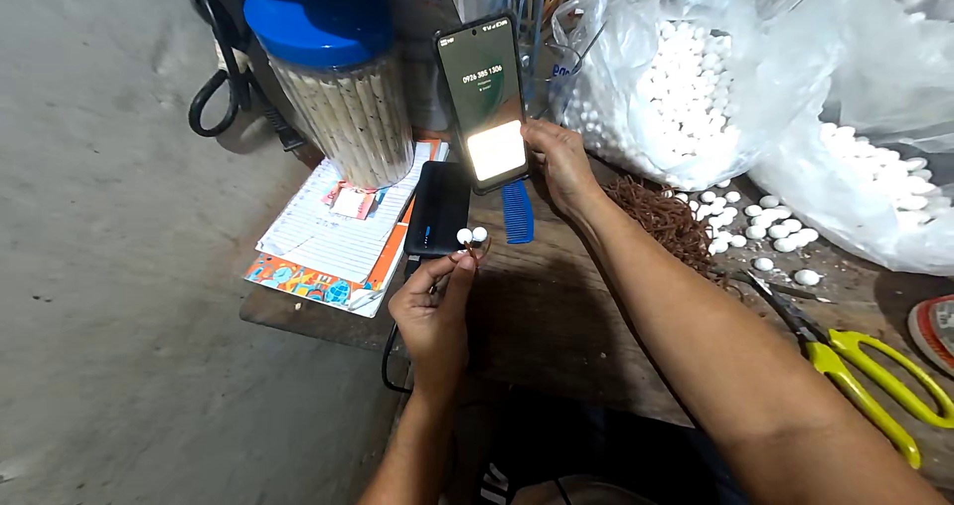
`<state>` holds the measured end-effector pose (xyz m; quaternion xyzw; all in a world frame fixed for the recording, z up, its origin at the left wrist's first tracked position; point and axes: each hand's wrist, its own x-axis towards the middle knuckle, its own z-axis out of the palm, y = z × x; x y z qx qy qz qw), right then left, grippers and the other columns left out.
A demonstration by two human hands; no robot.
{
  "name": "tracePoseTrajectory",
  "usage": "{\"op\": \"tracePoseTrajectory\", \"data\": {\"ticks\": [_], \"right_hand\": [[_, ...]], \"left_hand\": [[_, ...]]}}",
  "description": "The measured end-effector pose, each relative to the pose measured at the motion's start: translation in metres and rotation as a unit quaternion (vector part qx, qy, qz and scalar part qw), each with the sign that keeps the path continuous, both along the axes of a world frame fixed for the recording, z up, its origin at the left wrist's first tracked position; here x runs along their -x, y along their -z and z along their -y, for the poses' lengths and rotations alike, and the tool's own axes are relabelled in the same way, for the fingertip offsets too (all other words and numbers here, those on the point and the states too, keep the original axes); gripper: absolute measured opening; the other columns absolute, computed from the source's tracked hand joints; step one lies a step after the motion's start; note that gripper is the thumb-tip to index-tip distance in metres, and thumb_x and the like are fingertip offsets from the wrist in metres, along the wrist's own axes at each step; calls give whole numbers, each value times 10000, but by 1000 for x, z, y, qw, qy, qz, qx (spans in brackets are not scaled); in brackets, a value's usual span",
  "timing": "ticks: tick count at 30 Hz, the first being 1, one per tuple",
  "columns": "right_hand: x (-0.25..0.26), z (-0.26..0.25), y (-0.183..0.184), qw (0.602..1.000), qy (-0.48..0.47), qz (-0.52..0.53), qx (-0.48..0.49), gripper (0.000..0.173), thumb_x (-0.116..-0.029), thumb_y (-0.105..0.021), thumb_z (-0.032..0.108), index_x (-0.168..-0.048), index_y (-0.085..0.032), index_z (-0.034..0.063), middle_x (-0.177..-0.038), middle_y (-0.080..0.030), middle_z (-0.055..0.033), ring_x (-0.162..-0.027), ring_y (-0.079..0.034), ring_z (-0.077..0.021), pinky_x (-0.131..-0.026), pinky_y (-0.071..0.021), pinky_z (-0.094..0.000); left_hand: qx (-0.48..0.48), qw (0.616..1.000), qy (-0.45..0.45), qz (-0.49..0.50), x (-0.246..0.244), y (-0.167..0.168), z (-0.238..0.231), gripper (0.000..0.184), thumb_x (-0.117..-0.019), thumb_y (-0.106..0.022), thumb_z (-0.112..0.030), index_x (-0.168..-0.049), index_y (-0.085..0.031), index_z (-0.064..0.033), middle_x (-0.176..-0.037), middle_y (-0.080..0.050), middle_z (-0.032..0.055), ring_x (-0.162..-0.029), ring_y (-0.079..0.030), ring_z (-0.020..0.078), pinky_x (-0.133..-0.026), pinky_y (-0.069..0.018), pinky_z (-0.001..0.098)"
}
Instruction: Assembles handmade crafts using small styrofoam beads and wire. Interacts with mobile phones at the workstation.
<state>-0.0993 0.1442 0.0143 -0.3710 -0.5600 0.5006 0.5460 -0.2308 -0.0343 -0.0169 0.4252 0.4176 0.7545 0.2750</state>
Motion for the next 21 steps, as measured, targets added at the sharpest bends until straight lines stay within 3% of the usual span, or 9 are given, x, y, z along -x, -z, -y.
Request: {"op": "tracePoseTrajectory", "data": {"ticks": [7,15,21], "right_hand": [[1,1,-1,1000,-3,-4,3,301,-1051,-511,124,-1226,-645,-81,-1162,-671,-123,-1034,-630,-86,-926,-512,-261],[0,1,0,1000,-14,-1,4,246,-1024,-556,97,-1198,-659,-42,-1030,-694,-61,-885,-662,-62,-826,-557,-243],[-1,1,0,1000,-18,8,-2,254,-990,-593,35,-1224,-649,-48,-1056,-694,-73,-893,-650,-50,-825,-540,-216]], "left_hand": [[2,1000,6,5,1,0,0,230,-909,-594,78,-881,-752,-87,-835,-763,-22,-804,-737,79,-778,-618,255],[6,1000,4,-4,1,0,1,230,-912,-586,80,-886,-746,-84,-836,-763,-25,-797,-735,77,-769,-616,254],[3,1000,4,-9,1,1,1,222,-918,-591,73,-899,-748,-83,-855,-768,-15,-820,-740,83,-785,-617,260]]}}
